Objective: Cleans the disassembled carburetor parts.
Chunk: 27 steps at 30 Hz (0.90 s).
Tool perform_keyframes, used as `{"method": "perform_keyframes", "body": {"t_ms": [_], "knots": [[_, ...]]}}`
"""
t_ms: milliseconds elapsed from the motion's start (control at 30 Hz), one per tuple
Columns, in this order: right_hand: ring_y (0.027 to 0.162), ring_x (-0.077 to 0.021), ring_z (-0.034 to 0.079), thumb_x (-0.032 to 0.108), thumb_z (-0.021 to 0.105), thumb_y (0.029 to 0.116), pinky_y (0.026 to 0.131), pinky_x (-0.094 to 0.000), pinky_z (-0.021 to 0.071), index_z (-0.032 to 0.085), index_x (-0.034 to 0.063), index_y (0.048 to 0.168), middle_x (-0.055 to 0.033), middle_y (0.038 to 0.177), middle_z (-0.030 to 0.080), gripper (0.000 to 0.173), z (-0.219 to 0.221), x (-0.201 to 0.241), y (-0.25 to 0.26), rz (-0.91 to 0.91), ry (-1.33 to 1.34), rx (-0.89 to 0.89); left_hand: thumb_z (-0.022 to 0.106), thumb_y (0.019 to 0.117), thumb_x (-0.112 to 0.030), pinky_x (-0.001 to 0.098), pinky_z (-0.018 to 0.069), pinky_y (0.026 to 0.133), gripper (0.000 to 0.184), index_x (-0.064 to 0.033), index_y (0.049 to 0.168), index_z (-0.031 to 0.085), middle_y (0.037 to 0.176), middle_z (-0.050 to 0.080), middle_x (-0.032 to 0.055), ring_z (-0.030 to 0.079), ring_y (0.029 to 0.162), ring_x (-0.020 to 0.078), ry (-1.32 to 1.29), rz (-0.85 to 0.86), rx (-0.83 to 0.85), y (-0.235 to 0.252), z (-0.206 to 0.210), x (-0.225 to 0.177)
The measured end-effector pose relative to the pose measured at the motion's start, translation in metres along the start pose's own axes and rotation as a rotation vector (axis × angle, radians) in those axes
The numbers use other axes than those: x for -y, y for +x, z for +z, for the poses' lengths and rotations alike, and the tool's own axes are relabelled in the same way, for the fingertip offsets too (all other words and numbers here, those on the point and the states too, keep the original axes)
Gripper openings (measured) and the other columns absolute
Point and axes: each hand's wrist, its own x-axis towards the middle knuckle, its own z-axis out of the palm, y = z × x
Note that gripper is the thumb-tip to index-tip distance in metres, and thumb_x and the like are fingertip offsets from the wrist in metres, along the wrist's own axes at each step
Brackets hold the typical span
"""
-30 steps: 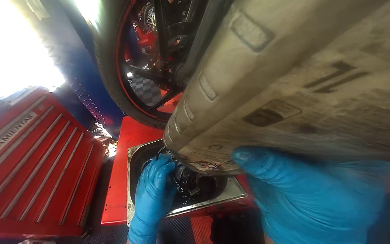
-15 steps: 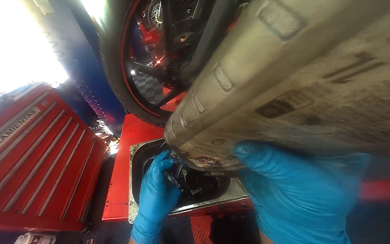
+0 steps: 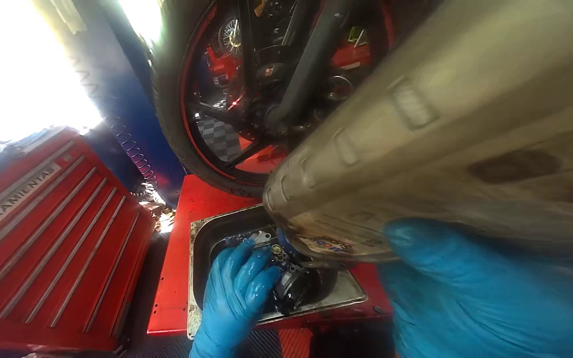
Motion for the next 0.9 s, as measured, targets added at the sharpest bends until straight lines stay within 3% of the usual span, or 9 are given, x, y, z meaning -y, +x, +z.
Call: {"method": "perform_keyframes", "body": {"t_ms": [167, 333, 600, 900], "knots": [[0.105, -0.0215, 0.072, 0.004, 0.094, 0.0675, 0.093, -0.0416, 0.0631, 0.062, 0.0102, 0.124, -0.0062, 0.114, 0.072, 0.065, 0.0, -0.001, 0.002, 0.037, 0.055, 0.048, 0.064, 0.0936, -0.013, 0.0388, 0.0469, 0.101, 0.03, -0.0281, 0.119, 0.061, 0.129, 0.069, -0.0061, 0.06, 0.123, 0.0204, 0.086, -0.026, -0.065, 0.002, 0.0, -0.001], [0.105, -0.0259, 0.072, 0.001, 0.096, 0.0632, 0.092, -0.0456, 0.064, 0.059, 0.0074, 0.123, -0.0093, 0.113, 0.072, 0.07, -0.006, -0.003, 0.009, 0.016, -0.028, 0.038, 0.064, 0.0935, -0.012, 0.0406, 0.0498, 0.104, 0.03, -0.0273, 0.12, 0.063, 0.13, 0.069, -0.0028, 0.062, 0.124, 0.0223, 0.055, -0.054, -0.058, 0.002, 0.0, 0.001], [0.105, -0.0187, 0.07, 0.002, 0.091, 0.0697, 0.092, -0.0388, 0.0619, 0.063, 0.0101, 0.122, -0.0041, 0.114, 0.071, 0.06, -0.013, 0.001, 0.008, 0.024, -0.048, 0.039, 0.062, 0.0948, -0.013, 0.0435, 0.0508, 0.107, 0.026, -0.0247, 0.118, 0.064, 0.126, 0.071, -0.0012, 0.063, 0.124, 0.023, 0.049, -0.107, -0.111, -0.003, 0.005, 0.003], [0.104, -0.0236, 0.072, 0.002, 0.094, 0.0685, 0.091, -0.0423, 0.0646, 0.061, 0.0078, 0.122, -0.0081, 0.113, 0.072, 0.063, -0.008, 0.002, 0.009, 0.006, 0.039, 0.107, 0.07, 0.0897, -0.012, 0.0453, 0.0539, 0.107, 0.028, -0.0182, 0.117, 0.065, 0.123, 0.073, 0.0056, 0.066, 0.123, 0.0256, -0.026, -0.172, -0.15, -0.003, 0.004, 0.006]]}}
